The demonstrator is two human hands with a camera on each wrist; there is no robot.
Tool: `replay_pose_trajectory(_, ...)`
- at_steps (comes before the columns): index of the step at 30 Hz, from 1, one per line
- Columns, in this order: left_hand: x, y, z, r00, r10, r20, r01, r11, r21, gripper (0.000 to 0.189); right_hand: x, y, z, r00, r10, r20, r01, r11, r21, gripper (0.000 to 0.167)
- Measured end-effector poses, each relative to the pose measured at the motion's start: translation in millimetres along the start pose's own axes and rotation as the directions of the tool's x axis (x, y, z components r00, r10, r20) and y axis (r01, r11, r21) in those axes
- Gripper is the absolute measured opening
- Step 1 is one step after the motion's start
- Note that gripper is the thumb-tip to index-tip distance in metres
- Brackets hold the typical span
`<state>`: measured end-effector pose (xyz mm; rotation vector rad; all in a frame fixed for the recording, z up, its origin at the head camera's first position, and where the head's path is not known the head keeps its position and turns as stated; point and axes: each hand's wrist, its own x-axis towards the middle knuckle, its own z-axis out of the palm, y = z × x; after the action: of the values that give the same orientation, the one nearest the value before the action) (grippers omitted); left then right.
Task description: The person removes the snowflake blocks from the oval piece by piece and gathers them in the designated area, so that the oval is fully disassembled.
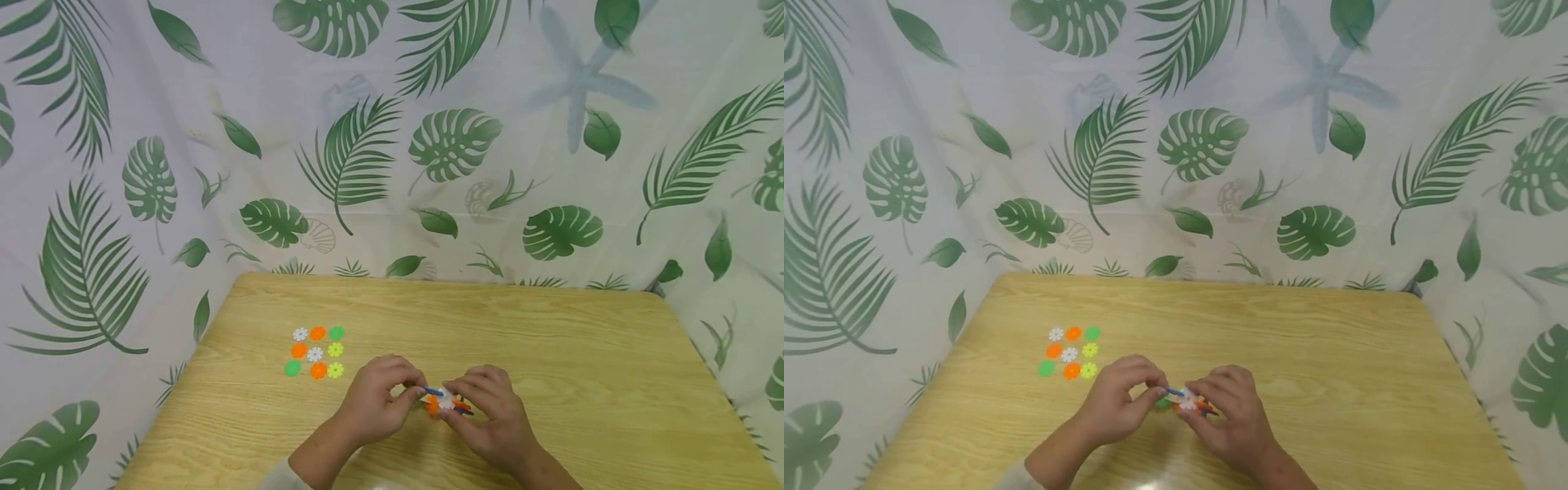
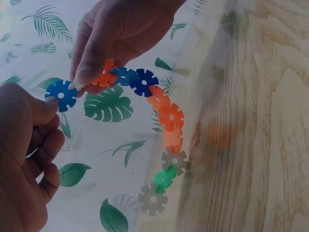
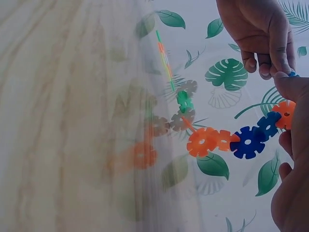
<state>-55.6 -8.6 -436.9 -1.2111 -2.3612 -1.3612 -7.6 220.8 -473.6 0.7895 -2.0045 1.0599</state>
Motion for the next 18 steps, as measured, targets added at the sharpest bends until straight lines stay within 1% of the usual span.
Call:
replay_pose_trajectory(4, -2.1, 0.0, -0.2, 1.000, -0.006, -0.028, 0.005, 1.000, -0.017, 0.008, 1.1, 0, 3, 1.000, -0.007, -0.006, 0.007, 1.000, 0.025, 0.034)
replay_pose_trajectory(6, -3.0, 0.0, -1.6, 0.999, -0.010, -0.033, 0.009, 1.000, -0.022, 0.008, 0.8, 1, 4, 1.000, 0.000, 0.009, 0.000, 1.000, 0.030, 0.034)
replay_pose_trajectory(7, -3.1, -0.3, -3.6, 0.999, -0.010, -0.046, 0.009, 0.999, -0.032, 0.009, 0.3, 1, 3, 1.000, 0.007, 0.022, -0.008, 1.000, 0.025, 0.034)
replay_pose_trajectory(9, -2.9, -1.2, -11.5, 0.995, -0.013, -0.095, 0.009, 0.999, -0.043, 0.010, -2.4, 3, -1, 0.999, 0.034, 0.038, -0.034, 0.999, 0.007, 0.035)
replay_pose_trajectory(12, -1.4, -5.4, -30.3, 0.984, -0.022, -0.176, 0.012, 0.998, -0.056, 0.011, -8.4, 8, -11, 0.997, 0.071, 0.037, -0.071, 0.997, -0.022, 0.035)
replay_pose_trajectory(13, -0.8, -6.9, -37.6, 0.979, -0.036, -0.198, 0.025, 0.998, -0.055, 0.013, -10.2, 10, -14, 0.996, 0.084, 0.034, -0.083, 0.996, -0.031, 0.034)
replay_pose_trajectory(15, -1.9, -10.3, -49.5, 0.974, -0.079, -0.212, 0.073, 0.997, -0.040, 0.013, -12.7, 13, -18, 0.995, 0.096, 0.028, -0.095, 0.995, -0.036, 0.036)
replay_pose_trajectory(18, -3.9, -13.4, -55.8, 0.968, -0.168, -0.186, 0.166, 0.986, -0.029, 0.012, -17.0, 14, -24, 0.994, 0.108, 0.029, -0.107, 0.994, -0.030, 0.042)
